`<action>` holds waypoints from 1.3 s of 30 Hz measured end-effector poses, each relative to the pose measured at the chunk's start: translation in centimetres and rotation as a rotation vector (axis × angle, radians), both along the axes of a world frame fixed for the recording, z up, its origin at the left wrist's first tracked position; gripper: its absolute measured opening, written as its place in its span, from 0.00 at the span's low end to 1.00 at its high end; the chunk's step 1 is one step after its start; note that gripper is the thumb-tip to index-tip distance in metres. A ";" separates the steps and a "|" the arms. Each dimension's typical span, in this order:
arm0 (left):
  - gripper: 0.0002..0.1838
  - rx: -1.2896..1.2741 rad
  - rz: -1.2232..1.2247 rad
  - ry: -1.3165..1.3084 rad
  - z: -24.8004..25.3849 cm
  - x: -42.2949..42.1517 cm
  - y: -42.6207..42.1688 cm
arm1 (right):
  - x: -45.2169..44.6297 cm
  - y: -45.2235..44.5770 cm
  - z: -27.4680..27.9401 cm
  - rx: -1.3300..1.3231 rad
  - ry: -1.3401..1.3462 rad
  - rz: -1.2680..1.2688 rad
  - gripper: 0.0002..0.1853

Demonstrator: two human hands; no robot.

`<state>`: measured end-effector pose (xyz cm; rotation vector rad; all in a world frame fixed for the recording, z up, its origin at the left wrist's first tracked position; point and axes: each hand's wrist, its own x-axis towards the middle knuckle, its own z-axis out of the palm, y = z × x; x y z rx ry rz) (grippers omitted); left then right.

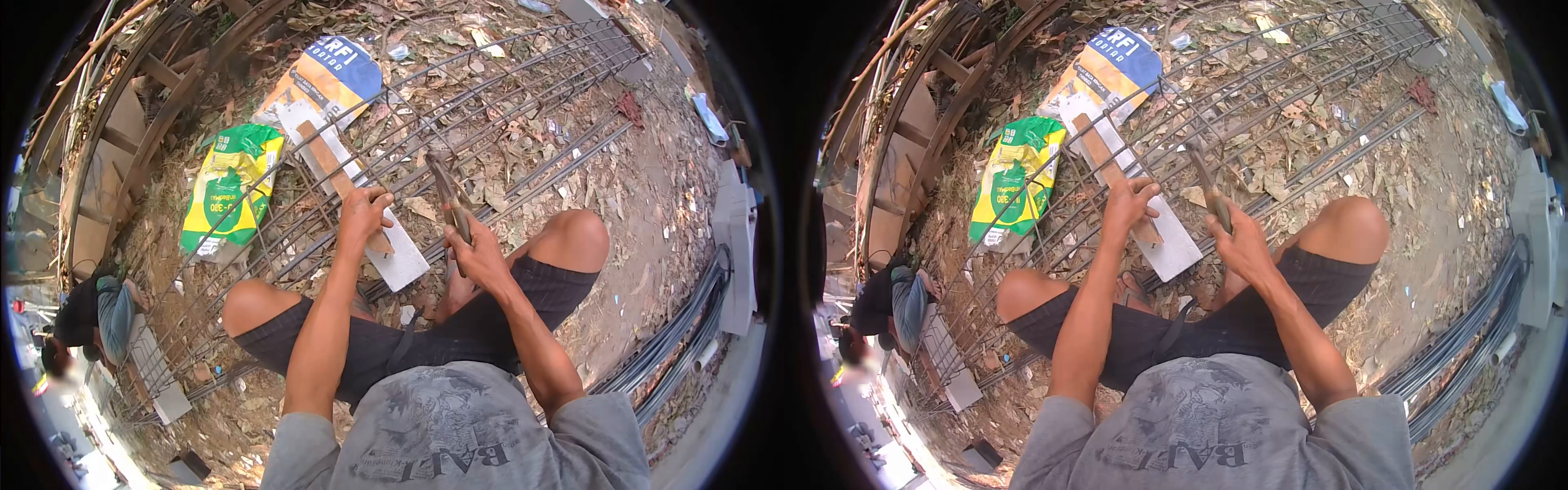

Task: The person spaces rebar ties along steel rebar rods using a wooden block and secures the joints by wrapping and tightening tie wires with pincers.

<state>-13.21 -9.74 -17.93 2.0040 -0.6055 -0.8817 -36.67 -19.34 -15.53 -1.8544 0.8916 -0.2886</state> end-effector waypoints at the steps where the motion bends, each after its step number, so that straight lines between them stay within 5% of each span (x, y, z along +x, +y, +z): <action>1: 0.24 0.001 -0.004 0.009 -0.6 0.0 0.0 | -1.0 0.8 -1.2 -0.069 0.123 0.038 0.30; 4: 0.25 0.034 0.012 0.041 0.5 -0.5 -0.1 | -1.7 2.7 -0.4 -0.294 0.410 0.138 0.41; 7: 0.23 0.021 0.015 0.040 0.3 -0.4 0.0 | -1.0 4.2 -1.4 -0.489 0.426 0.072 0.47; 15: 0.18 0.005 -0.001 0.031 0.4 -0.2 -0.1 | 0.4 4.4 -2.6 -0.666 0.399 0.064 0.49; 32: 0.24 0.064 -0.020 0.014 0.6 -0.1 -0.1 | 0.2 3.1 -2.6 -0.911 0.578 0.185 0.46; 35: 0.24 0.062 -0.016 -0.007 0.3 0.0 -0.3 | 0.0 2.9 -2.9 -0.756 0.551 0.237 0.36; 39: 0.24 0.080 -0.036 0.003 0.2 0.4 -0.3 | -0.2 1.3 -6.6 0.555 0.208 0.250 0.29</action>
